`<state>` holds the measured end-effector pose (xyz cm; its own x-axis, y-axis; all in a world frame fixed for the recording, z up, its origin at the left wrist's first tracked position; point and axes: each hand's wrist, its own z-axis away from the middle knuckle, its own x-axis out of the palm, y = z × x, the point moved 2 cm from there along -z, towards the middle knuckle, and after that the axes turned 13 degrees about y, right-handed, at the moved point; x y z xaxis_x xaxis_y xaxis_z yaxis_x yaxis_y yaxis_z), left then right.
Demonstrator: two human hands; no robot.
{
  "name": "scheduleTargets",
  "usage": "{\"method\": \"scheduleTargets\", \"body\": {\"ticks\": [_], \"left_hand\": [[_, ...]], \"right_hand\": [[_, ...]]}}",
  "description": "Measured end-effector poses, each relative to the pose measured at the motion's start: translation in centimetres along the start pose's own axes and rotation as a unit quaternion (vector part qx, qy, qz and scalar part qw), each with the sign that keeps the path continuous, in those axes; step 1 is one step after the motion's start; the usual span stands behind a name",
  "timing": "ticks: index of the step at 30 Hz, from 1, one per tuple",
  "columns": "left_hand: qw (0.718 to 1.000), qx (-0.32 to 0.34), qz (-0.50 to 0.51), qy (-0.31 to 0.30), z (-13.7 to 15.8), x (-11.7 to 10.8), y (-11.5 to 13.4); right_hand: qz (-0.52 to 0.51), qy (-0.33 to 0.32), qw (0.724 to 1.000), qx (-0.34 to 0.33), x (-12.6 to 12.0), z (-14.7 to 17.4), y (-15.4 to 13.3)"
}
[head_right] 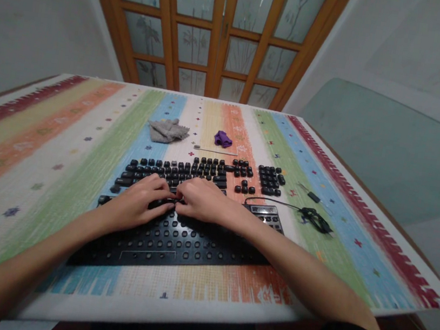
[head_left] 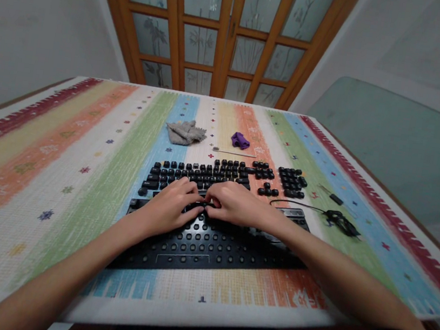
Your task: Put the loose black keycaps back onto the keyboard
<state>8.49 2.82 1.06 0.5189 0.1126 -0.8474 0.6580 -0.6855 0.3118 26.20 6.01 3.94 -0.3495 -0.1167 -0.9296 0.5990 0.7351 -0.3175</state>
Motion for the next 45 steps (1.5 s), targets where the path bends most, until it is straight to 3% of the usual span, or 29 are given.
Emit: {"method": "scheduleTargets", "body": {"ticks": [16, 23, 45], "left_hand": [[0.999, -0.009, 0.029, 0.028, 0.0, 0.2, 0.1], [0.999, 0.005, 0.032, 0.038, 0.0, 0.0, 0.3], [0.998, 0.015, 0.038, 0.047, 0.1, 0.2, 0.3]], "right_hand": [[-0.011, 0.013, 1.0, 0.018, 0.4, 0.8, -0.2], [0.028, 0.041, 0.998, -0.029, 0.8, 1.7, -0.3], [0.017, 0.059, 0.998, -0.027, 1.5, 2.3, 0.2]]}}
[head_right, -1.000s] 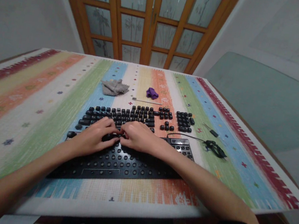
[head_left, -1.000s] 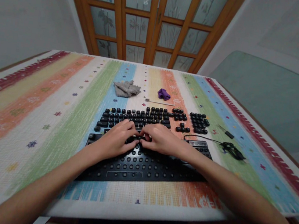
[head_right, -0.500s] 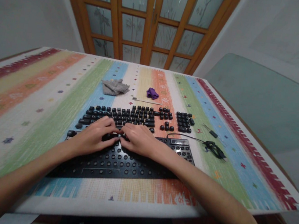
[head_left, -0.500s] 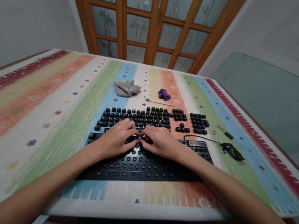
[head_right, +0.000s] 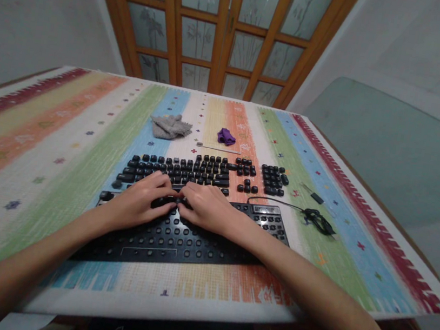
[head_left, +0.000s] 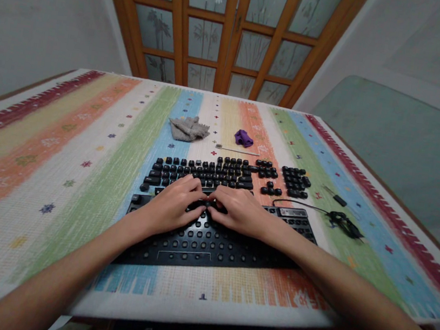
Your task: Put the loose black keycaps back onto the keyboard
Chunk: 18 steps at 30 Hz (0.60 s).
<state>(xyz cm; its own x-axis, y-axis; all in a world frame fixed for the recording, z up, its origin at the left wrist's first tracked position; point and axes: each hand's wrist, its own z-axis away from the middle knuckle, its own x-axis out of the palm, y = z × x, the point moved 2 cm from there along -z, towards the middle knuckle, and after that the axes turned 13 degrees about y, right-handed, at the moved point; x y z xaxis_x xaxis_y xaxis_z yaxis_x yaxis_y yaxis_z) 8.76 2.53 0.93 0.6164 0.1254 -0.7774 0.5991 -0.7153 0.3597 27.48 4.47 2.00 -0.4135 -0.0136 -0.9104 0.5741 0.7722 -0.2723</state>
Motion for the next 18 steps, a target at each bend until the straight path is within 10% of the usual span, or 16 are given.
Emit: {"method": "scheduleTargets", "body": {"ticks": [18], "left_hand": [[1.0, -0.003, -0.005, 0.007, 0.02, 0.11, 0.01]], "right_hand": [[0.001, 0.023, 1.0, -0.008, 0.29, 0.26, 0.3]]}}
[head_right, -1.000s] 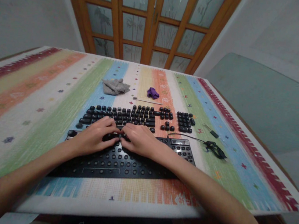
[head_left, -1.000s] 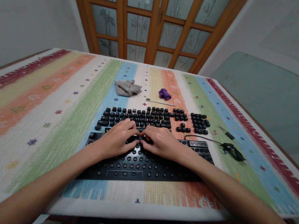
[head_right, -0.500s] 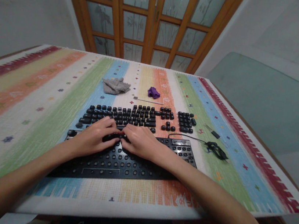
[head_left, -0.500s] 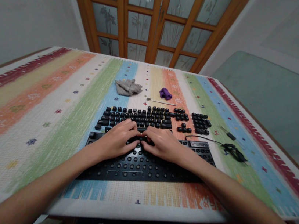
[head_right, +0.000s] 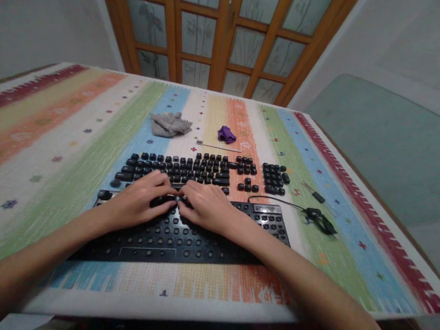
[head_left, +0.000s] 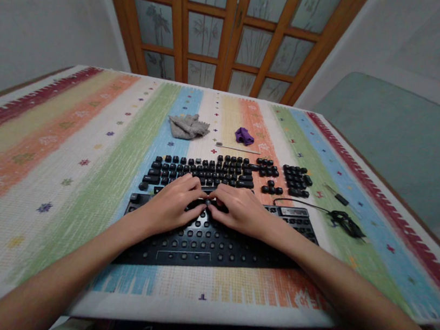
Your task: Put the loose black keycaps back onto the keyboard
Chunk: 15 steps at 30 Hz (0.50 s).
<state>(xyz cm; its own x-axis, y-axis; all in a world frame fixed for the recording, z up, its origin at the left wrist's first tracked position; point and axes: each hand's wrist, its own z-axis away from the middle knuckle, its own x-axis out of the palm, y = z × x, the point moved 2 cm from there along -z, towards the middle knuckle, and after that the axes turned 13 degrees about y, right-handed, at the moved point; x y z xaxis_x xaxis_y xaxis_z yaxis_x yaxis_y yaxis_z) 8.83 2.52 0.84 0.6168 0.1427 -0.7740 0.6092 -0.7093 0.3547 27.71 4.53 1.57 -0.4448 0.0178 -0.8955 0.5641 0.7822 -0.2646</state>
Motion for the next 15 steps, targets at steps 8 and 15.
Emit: {"method": "scheduleTargets", "body": {"ticks": [8, 15], "left_hand": [[1.0, 0.003, 0.004, 0.0, 0.13, 0.06, -0.01], [1.0, 0.0, -0.009, -0.005, 0.0, 0.18, -0.04]], "right_hand": [[-0.011, 0.002, 1.0, 0.002, 0.09, 0.29, -0.1], [-0.02, 0.003, 0.999, 0.025, 0.26, 0.24, 0.04]]}}
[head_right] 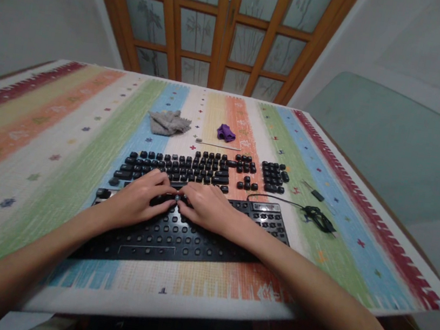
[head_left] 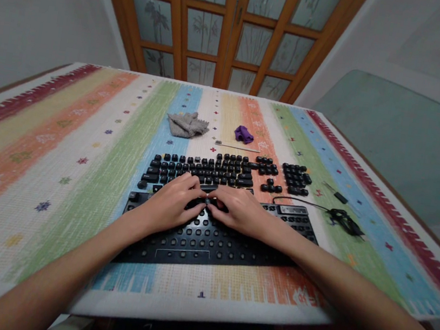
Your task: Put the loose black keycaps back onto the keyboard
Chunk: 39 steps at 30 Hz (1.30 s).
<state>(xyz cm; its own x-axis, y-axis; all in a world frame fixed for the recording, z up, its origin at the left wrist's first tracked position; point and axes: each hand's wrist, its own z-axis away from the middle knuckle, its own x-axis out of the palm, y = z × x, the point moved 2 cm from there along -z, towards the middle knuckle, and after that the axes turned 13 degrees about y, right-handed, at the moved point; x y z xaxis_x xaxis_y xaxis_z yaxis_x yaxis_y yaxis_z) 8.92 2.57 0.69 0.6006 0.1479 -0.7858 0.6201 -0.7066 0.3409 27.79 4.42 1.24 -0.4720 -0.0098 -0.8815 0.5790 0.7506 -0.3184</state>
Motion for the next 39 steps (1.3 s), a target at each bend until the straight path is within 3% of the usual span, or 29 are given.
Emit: {"method": "scheduleTargets", "body": {"ticks": [7, 12, 18, 24, 27, 31, 39], "left_hand": [[1.0, -0.002, -0.004, -0.008, -0.1, 0.0, 0.1], [1.0, 0.022, -0.019, -0.009, 0.0, 0.2, 0.0], [1.0, 0.01, -0.015, -0.01, -0.2, 0.1, -0.1], [1.0, -0.01, 0.015, 0.021, 0.0, -1.9, -0.7], [0.999, 0.005, 0.022, 0.037, 0.6, -2.3, -0.6], [0.997, 0.076, -0.014, 0.023, 1.8, -1.4, 0.6], [0.985, 0.109, -0.132, -0.023, 2.8, 0.3, 2.4]], "right_hand": [[-0.038, -0.024, 0.998, 0.044, 0.1, -0.4, 0.0], [0.045, -0.032, 0.998, 0.004, 0.3, -0.2, -0.6], [0.006, -0.044, 0.999, 0.0, 0.0, -0.6, -0.4], [0.01, -0.036, 0.999, -0.015, -2.1, -1.3, -0.4], [0.029, 0.024, 0.999, -0.013, -3.6, -2.1, 0.7], [0.056, 0.075, 0.996, 0.016, -4.7, -3.5, 3.6], [0.07, 0.076, 0.991, 0.087, -2.8, -6.2, 8.8]]}}
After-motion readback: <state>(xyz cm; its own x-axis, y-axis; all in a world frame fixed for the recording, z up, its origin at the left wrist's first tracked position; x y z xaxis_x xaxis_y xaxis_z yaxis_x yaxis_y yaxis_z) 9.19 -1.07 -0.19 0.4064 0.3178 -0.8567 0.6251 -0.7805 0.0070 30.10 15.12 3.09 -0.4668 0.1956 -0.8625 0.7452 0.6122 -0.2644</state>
